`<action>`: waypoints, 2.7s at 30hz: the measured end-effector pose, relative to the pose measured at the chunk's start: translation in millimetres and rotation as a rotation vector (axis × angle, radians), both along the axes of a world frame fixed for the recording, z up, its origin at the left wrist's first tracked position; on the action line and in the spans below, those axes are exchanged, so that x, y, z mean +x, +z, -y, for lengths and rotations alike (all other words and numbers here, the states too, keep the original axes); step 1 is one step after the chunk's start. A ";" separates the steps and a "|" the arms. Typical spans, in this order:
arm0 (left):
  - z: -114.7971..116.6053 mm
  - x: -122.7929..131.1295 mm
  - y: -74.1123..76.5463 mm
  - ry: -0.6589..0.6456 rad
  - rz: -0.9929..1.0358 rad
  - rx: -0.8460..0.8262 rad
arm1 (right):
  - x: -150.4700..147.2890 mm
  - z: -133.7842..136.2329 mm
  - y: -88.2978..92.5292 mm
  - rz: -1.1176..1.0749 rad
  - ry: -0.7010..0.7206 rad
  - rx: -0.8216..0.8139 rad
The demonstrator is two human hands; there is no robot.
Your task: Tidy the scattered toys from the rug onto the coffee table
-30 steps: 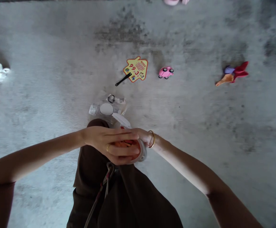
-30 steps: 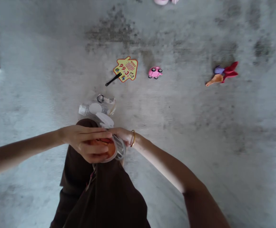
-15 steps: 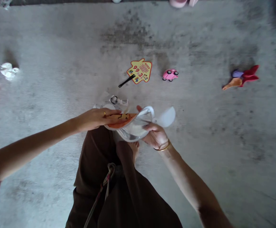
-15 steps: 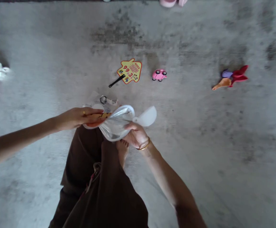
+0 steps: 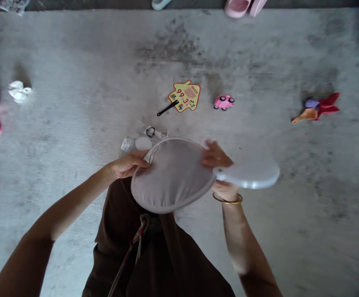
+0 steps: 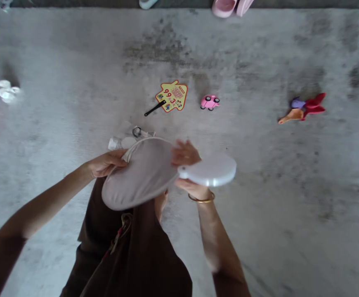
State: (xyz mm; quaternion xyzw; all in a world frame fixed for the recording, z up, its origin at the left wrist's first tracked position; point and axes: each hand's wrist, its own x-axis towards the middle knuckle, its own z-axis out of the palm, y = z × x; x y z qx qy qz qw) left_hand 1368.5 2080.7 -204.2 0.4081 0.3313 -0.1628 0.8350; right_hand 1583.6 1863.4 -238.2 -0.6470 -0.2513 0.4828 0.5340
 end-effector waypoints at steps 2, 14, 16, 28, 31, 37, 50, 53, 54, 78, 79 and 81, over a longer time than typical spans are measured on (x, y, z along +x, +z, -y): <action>0.5 -3.5 1.5 -0.001 0.042 0.168 | 4.5 2.4 7.0 0.045 0.024 0.047; 14.5 13.0 44.6 -0.447 0.774 1.508 | -45.7 -20.5 -8.0 -1.031 0.124 -0.293; 23.8 19.4 49.6 -0.482 0.864 1.498 | -48.2 -21.1 0.3 -1.054 0.175 -0.232; 47.7 6.9 45.9 -0.617 0.902 1.651 | -55.0 -33.2 7.4 -1.052 0.240 -0.268; 47.9 8.1 41.5 -0.614 1.225 1.603 | -57.2 -30.7 3.9 -1.079 0.374 -0.232; 41.1 23.0 24.8 -0.725 1.296 1.283 | -64.9 -34.4 2.3 -0.951 0.510 -0.205; 52.9 7.5 3.9 -0.074 0.227 1.388 | -70.8 -34.1 -12.3 0.014 -0.339 -0.249; 81.5 20.2 -5.3 -0.138 -0.039 1.353 | -84.5 -41.7 -3.6 -0.036 -0.293 -0.248; 87.8 23.8 -9.2 -0.155 -0.125 1.385 | -88.1 -44.8 -1.2 -0.039 -0.319 -0.229; 42.0 16.5 -3.0 0.004 -0.152 1.203 | -47.8 -16.4 -26.4 -0.373 -0.183 0.037; 40.5 17.3 -4.0 0.004 -0.133 1.175 | -43.1 -16.1 -22.5 -0.310 -0.088 0.007; 41.3 22.2 -8.7 0.098 -0.131 1.147 | -43.4 -21.1 -13.4 -0.246 0.053 -0.067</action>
